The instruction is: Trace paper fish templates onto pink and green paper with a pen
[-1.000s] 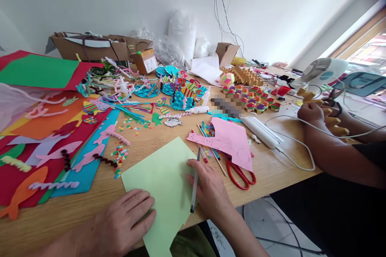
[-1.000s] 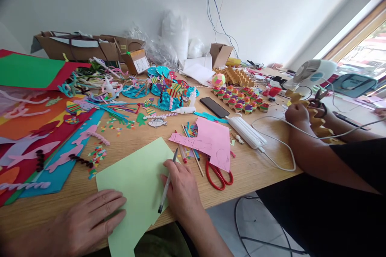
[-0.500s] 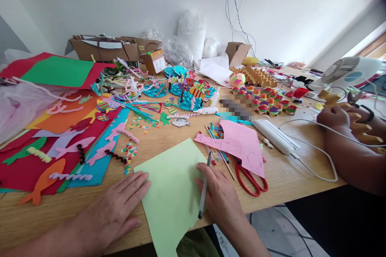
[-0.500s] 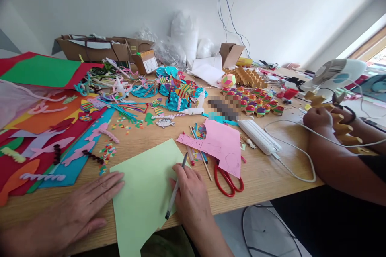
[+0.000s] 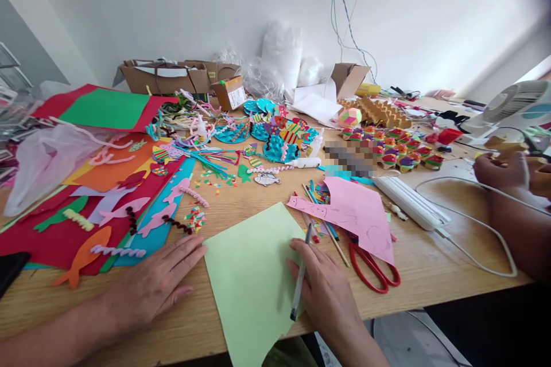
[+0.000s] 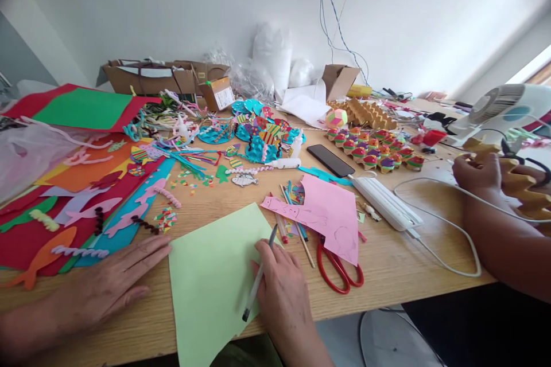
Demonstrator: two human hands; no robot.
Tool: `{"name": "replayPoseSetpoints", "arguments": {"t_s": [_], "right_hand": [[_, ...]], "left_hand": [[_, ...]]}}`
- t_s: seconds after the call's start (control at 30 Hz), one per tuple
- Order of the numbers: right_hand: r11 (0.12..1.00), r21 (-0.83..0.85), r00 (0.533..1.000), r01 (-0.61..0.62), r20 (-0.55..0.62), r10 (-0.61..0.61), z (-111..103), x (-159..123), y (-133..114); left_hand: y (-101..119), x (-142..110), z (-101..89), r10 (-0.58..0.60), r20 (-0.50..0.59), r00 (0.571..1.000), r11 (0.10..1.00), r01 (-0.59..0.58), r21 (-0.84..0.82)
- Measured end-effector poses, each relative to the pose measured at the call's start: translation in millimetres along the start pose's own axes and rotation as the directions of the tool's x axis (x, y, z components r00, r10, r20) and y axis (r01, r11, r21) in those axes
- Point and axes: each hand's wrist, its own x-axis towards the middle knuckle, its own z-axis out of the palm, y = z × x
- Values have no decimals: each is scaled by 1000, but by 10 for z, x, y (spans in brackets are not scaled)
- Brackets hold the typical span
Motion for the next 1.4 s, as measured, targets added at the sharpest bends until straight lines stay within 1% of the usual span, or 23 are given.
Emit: {"name": "replayPoseSetpoints", "arguments": {"t_s": [0.17, 0.23, 0.33, 0.4, 0.43, 0.5, 0.57, 0.63, 0.7, 0.77, 0.83, 0.9, 0.97, 1.03, 1.1, 1.17, 1.2, 1.23, 1.27, 1.3, 1.33, 1.37, 1.4], "right_hand": [[1000, 12, 1000, -2, 6, 2, -3, -13, 5], [1000, 13, 1000, 2, 4, -2, -5, -13, 5], [1000, 18, 1000, 8, -2, -8, 3, -11, 7], [1000, 24, 1000, 14, -10, -14, 15, -12, 10], [999, 27, 1000, 17, -17, -17, 21, -14, 13], [999, 39, 999, 28, -35, -26, 28, -21, 22], [997, 60, 996, 47, -73, -42, 19, -31, 30], [992, 101, 991, 79, -113, -68, -7, -45, 32], [981, 156, 987, 116, -131, -96, -44, -66, 22], [968, 208, 986, 141, -116, -118, -79, -92, 1], [962, 235, 989, 140, -86, -123, -96, -117, -25], [962, 242, 992, 124, -58, -113, -92, -136, -45], [963, 247, 993, 112, -48, -104, -72, -148, -58], [960, 259, 994, 111, -46, -103, -50, -154, -65], [956, 276, 995, 101, -44, -93, -48, -157, -69], [943, 326, 997, 70, -53, -55, -87, -158, -70], [929, 369, 999, 39, -50, -22, -125, -156, -69], [906, 423, 999, 3, -47, 19, -174, -151, -67], [874, 485, 998, -39, -25, 59, -231, -142, -65], [833, 548, 995, -77, -4, 95, -290, -130, -62], [792, 604, 994, -88, -2, 112, -345, -114, -60], [761, 645, 994, -78, -11, 112, -391, -95, -59], [742, 668, 993, -59, -37, 112, -423, -72, -59]], "left_hand": [[-12, -32, -103, -16, 24, 1000, 1000, 16, -12], [-66, -7, -104, -33, 26, 999, 999, 33, 2], [-155, 61, -91, -40, 65, 997, 998, 37, 46], [-168, 106, -117, -32, 71, 997, 998, 28, 55], [-149, 123, -142, -19, 53, 998, 999, 16, 47], [-54, 142, -210, 35, 9, 999, 999, -35, 15], [108, 149, -274, 121, -7, 993, 992, -121, -23], [302, 163, -311, 204, 28, 979, 977, -201, -73], [487, 206, -317, 230, 67, 971, 970, -223, -97], [630, 286, -303, 233, 93, 968, 971, -227, -72], [724, 389, -287, 281, 85, 956, 960, -281, -18], [785, 484, -269, 324, 53, 945, 945, -326, 35], [833, 547, -234, 336, -6, 942, 941, -336, 51], [872, 576, -170, 323, -91, 942, 947, -322, 24], [881, 594, -97, 295, -187, 937, 950, -308, -47], [831, 640, -70, 244, -245, 938, 941, -290, -175], [777, 685, -90, 209, -244, 947, 927, -272, -259], [705, 746, -137, 164, -205, 965, 907, -230, -354], [620, 824, -211, 102, -128, 987, 882, -149, -446], [527, 915, -305, 48, -50, 998, 853, -67, -517], [433, 1014, -412, 21, 51, 998, 814, 13, -581], [345, 1116, -522, -5, 148, 989, 777, 96, -622], [266, 1217, -626, -63, 196, 979, 753, 175, -634]]}}
